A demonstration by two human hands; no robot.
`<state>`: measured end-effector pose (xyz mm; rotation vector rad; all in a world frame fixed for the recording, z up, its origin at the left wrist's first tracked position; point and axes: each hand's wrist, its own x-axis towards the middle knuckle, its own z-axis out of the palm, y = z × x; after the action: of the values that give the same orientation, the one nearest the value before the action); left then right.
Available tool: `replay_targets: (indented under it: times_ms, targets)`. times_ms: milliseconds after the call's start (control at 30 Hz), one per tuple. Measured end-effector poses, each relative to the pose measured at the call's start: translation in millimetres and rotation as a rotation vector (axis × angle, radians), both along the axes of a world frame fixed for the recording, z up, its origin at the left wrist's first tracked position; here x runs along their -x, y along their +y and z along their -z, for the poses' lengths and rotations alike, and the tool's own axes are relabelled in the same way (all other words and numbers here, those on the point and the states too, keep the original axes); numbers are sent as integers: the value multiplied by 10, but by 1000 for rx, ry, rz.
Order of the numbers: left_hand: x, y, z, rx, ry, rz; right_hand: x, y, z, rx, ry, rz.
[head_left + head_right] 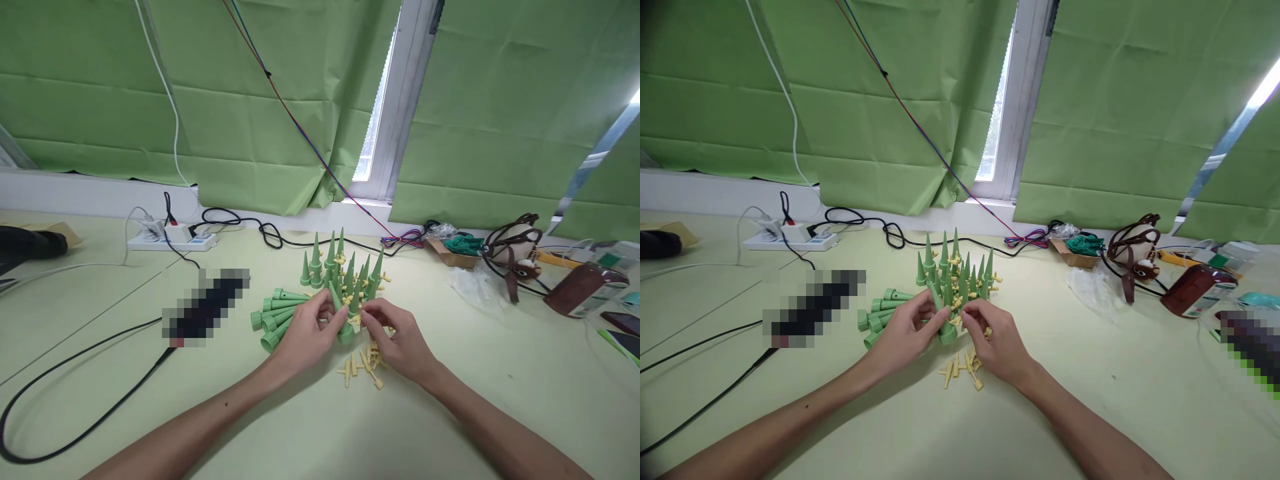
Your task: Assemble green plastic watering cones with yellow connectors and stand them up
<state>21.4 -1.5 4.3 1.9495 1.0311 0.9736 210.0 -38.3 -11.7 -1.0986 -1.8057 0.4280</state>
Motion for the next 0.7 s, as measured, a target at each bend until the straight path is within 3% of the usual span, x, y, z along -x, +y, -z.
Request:
replay_targets:
  times_ms: [500, 700]
  targets:
    - [-5, -6, 9, 92, -133, 38, 15, -6, -18, -19, -13, -29]
    - [-10, -42, -18, 6, -136, 33, 17, 12, 5, -34, -15, -33]
